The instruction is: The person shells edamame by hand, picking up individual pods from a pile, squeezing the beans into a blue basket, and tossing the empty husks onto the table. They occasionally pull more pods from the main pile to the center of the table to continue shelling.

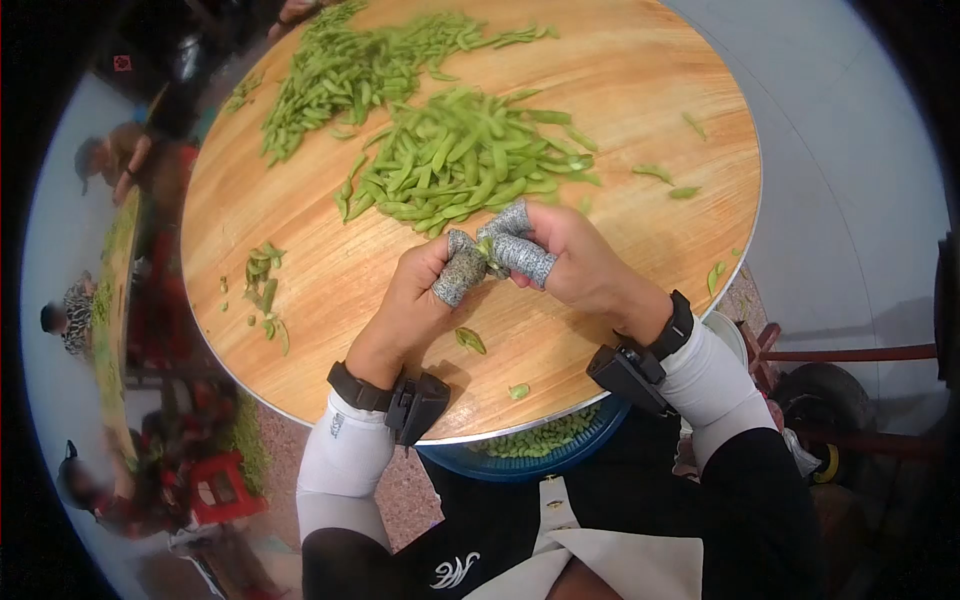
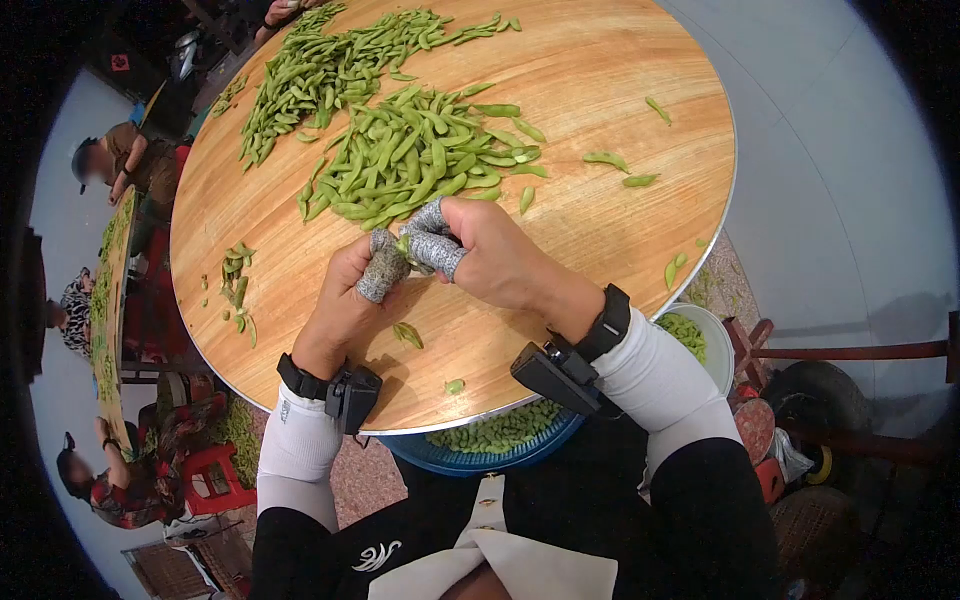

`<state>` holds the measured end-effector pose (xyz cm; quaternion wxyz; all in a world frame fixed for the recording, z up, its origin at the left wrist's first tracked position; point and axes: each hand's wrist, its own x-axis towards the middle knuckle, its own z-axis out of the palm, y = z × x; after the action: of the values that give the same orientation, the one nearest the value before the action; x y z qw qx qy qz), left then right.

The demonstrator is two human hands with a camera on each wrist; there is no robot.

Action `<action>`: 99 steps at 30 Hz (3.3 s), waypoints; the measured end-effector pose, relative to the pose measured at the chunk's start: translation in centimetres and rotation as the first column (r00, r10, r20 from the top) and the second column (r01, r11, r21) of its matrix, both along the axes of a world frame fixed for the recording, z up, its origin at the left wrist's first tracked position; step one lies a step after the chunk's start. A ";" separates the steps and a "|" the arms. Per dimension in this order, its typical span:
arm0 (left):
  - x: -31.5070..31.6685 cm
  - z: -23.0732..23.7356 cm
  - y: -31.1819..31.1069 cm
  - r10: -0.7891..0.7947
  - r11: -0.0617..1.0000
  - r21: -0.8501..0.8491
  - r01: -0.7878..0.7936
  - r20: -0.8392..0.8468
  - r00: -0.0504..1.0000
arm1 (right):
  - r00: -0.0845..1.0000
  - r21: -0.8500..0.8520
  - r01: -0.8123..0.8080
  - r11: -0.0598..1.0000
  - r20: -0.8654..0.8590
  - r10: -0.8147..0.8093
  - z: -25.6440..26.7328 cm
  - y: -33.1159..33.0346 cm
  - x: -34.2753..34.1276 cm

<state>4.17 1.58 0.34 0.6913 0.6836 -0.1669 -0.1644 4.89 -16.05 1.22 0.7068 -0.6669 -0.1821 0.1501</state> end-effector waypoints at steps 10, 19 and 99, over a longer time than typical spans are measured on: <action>0.3 -0.3 -1.0 0.085 0.985 -0.122 -0.121 -0.265 0.961 | 0.993 -0.019 0.099 0.995 0.067 -0.097 -1.5 0.4 0.6; -0.1 -0.5 -1.0 0.014 1.000 -0.025 -0.016 -0.077 0.997 | 0.784 -0.200 0.366 0.909 0.593 -0.185 -1.5 1.2 0.0; 0.2 -0.3 0.5 -0.143 0.854 -0.520 -0.021 -0.273 0.951 | 0.944 0.196 -0.065 0.978 -0.305 0.124 -0.6 -1.0 0.9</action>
<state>4.42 2.11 0.03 0.8607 0.4341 -0.1192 -0.2379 5.76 -17.09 0.62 0.7770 -0.5570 -0.1117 0.2712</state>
